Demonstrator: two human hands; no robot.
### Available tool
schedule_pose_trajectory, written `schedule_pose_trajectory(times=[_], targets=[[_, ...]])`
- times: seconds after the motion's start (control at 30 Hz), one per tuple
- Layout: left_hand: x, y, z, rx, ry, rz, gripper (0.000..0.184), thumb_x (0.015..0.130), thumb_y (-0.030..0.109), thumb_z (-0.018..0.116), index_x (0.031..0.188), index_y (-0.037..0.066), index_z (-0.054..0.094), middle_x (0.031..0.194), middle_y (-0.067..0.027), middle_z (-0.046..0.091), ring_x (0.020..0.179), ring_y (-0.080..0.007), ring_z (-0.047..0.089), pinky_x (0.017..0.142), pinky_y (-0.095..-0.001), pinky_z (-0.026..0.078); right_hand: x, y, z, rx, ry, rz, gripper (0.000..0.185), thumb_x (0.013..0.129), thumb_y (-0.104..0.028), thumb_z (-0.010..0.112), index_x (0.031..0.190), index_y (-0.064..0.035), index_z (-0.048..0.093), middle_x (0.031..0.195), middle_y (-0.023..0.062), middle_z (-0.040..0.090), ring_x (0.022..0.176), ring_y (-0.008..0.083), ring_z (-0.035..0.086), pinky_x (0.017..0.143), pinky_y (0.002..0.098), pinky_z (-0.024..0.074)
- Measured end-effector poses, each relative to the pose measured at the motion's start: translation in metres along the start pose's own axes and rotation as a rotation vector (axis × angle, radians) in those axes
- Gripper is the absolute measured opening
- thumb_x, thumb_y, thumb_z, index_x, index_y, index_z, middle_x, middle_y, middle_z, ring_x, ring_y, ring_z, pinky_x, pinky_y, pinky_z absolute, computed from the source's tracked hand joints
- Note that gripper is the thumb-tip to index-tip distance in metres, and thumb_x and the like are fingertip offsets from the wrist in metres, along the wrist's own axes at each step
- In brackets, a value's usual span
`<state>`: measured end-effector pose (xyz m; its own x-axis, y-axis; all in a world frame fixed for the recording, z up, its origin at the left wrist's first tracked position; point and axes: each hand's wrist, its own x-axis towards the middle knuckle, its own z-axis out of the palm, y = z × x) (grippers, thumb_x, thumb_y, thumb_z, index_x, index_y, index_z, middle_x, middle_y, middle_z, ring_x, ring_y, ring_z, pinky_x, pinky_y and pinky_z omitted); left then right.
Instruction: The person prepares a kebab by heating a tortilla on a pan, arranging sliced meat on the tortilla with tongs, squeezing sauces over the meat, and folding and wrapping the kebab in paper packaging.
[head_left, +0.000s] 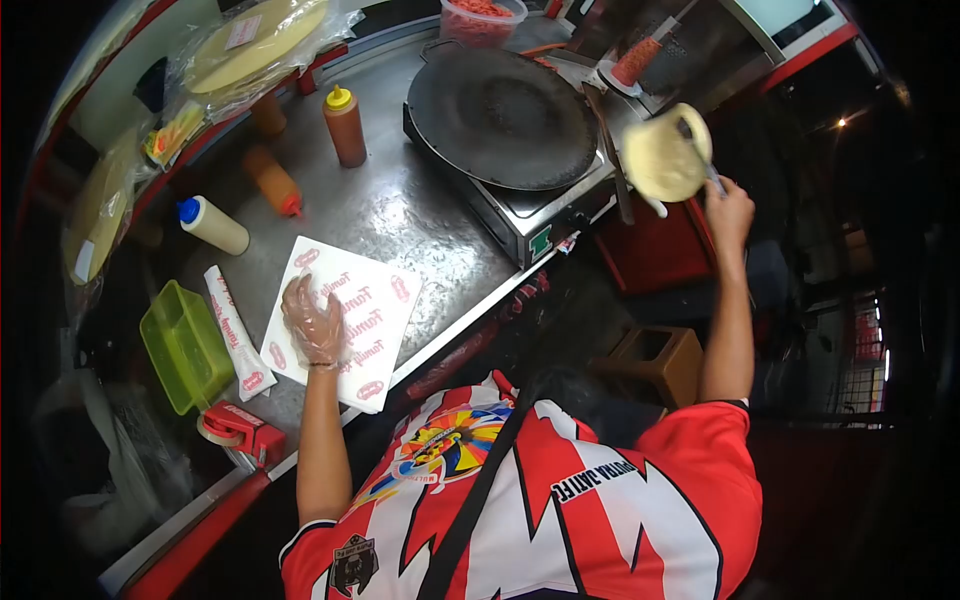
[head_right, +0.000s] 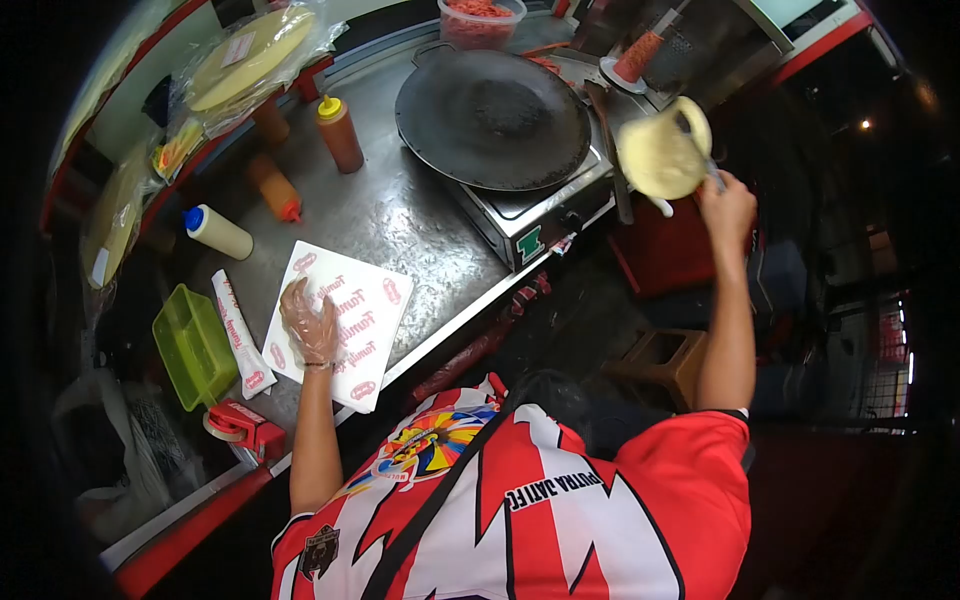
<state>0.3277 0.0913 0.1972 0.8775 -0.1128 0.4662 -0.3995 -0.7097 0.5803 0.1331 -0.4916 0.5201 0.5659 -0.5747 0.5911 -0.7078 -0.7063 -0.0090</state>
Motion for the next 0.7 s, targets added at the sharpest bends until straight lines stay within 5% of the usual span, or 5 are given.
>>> schedule_pose_trajectory(times=[0.33,0.57,0.63,0.7], targets=[[0.001,0.003,-0.001,0.005,0.024,0.036,0.053,0.082,0.014,0.074,0.132,0.004,0.059,0.133,-0.0176,0.055,0.126,-0.0392,0.052,0.107,-0.0529,0.043,0.065,-0.078,-0.075,0.089,0.301,-0.363,0.029,0.096,-0.030,0.066,0.113,-0.0092,0.076,0.098,0.0177,0.075,0.091,0.0389,0.072,0.081,0.0454,0.0562],[0.001,0.002,0.001,0.007,0.006,0.023,0.054,0.082,0.015,0.074,0.132,0.003,0.059,0.134,-0.0180,0.054,0.126,-0.0391,0.052,0.108,-0.0524,0.043,0.105,-0.119,-0.001,0.426,-0.046,-0.217,0.043,0.089,-0.041,0.073,0.116,-0.0068,0.078,0.095,0.0215,0.076,0.091,0.0352,0.076,0.083,0.0415,0.0574],[0.000,0.003,0.000,0.019,0.017,0.012,0.054,0.083,0.015,0.074,0.132,0.002,0.059,0.135,-0.0180,0.053,0.127,-0.0389,0.051,0.108,-0.0523,0.043,0.101,-0.130,0.012,0.538,0.007,-0.307,0.042,0.089,-0.039,0.073,0.115,-0.0054,0.078,0.095,0.0213,0.077,0.091,0.0344,0.076,0.083,0.0404,0.0576],[0.000,0.003,0.002,0.014,0.033,-0.013,0.054,0.082,0.016,0.075,0.132,0.002,0.059,0.135,-0.0183,0.053,0.127,-0.0392,0.052,0.108,-0.0520,0.043,0.086,-0.141,0.029,0.769,0.105,-0.452,0.031,0.088,-0.021,0.076,0.114,-0.0038,0.077,0.099,0.0200,0.077,0.088,0.0320,0.076,0.079,0.0359,0.0577]])
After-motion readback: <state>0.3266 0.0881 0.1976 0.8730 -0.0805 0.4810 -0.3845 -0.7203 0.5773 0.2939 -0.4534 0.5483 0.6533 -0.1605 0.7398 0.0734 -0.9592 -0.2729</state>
